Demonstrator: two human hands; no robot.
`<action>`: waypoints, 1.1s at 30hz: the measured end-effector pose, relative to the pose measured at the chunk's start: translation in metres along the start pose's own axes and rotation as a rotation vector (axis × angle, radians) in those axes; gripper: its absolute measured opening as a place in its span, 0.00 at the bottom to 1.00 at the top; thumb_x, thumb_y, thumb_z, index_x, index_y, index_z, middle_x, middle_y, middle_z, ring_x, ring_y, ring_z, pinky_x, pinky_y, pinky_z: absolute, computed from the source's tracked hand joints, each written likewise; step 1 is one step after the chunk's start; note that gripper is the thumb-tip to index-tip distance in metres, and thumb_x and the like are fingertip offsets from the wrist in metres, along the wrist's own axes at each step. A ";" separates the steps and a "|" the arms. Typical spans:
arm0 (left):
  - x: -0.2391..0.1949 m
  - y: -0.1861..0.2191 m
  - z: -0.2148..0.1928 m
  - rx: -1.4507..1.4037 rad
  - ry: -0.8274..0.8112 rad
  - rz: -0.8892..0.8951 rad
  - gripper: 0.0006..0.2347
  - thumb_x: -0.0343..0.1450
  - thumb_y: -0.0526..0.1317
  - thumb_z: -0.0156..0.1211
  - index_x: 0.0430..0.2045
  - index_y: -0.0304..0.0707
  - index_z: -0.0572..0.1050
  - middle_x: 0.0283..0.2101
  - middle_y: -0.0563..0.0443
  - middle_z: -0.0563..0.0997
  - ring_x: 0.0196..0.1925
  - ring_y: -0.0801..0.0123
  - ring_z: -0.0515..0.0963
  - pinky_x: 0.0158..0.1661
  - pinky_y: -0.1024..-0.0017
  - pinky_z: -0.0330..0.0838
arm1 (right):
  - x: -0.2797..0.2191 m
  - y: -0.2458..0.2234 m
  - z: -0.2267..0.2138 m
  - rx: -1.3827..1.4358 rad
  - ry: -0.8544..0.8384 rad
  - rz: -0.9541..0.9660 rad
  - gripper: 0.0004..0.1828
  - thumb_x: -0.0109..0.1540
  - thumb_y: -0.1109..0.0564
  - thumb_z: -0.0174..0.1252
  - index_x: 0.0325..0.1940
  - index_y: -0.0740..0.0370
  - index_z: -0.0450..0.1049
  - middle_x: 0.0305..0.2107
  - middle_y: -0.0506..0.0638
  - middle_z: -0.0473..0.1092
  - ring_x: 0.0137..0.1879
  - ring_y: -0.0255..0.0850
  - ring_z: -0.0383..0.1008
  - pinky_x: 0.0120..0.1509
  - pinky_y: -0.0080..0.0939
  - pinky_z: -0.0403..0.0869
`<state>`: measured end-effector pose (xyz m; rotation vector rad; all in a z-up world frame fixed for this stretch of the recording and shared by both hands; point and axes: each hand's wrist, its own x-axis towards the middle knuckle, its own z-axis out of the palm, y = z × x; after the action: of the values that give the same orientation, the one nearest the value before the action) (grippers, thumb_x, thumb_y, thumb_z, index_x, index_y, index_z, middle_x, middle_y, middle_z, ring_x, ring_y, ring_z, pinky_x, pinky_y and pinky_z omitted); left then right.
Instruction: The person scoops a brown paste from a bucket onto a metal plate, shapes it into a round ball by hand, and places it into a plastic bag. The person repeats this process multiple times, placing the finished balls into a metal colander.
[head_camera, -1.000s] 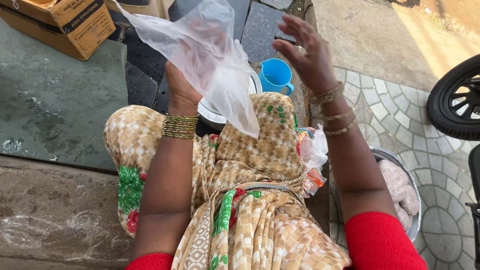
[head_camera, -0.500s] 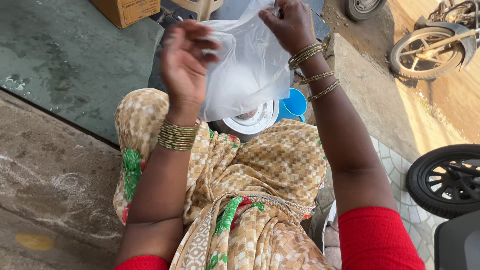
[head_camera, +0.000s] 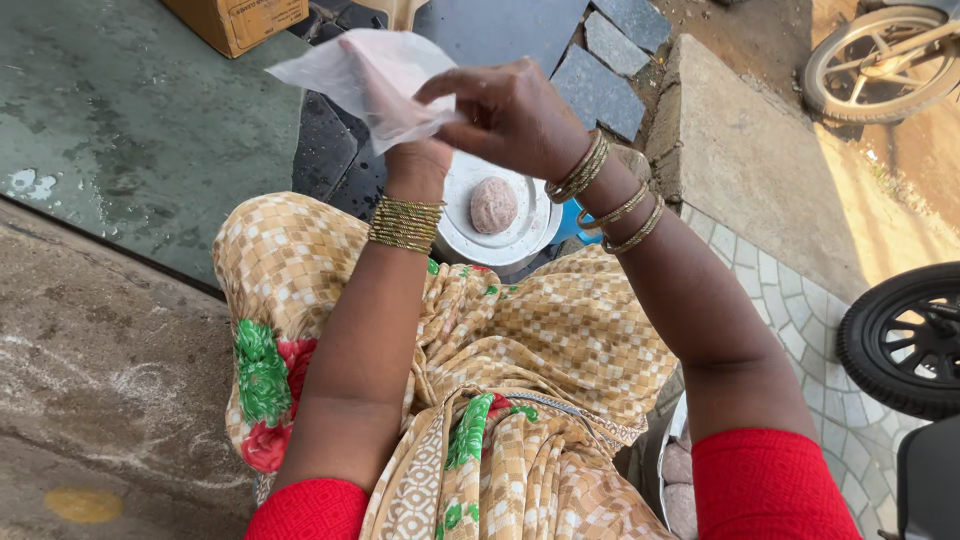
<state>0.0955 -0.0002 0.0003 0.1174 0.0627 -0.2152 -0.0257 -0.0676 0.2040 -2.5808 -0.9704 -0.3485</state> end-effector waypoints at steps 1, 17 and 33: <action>0.008 0.004 -0.001 0.058 0.011 0.024 0.28 0.76 0.56 0.45 0.69 0.45 0.53 0.67 0.42 0.62 0.66 0.56 0.62 0.54 0.50 0.63 | -0.007 -0.004 -0.003 0.046 -0.034 -0.040 0.17 0.65 0.53 0.69 0.55 0.63 0.80 0.21 0.47 0.73 0.25 0.31 0.72 0.31 0.33 0.71; -0.024 -0.158 -0.034 2.327 -0.664 0.236 0.36 0.73 0.71 0.41 0.72 0.51 0.59 0.77 0.45 0.51 0.76 0.42 0.35 0.59 0.21 0.15 | -0.310 0.256 0.160 0.044 -0.073 1.008 0.16 0.59 0.55 0.66 0.45 0.68 0.77 0.34 0.63 0.77 0.40 0.55 0.80 0.44 0.51 0.77; -0.027 -0.158 -0.110 2.421 -0.535 0.078 0.40 0.70 0.72 0.44 0.75 0.54 0.51 0.79 0.44 0.43 0.78 0.43 0.34 0.65 0.25 0.24 | -0.371 0.314 0.311 1.261 0.540 1.758 0.17 0.68 0.50 0.49 0.49 0.64 0.76 0.38 0.52 0.77 0.37 0.41 0.77 0.37 0.44 0.77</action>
<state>0.0295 -0.1346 -0.1241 2.4533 -0.7863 -0.1236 -0.0554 -0.3747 -0.2832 -1.1715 1.0497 0.1088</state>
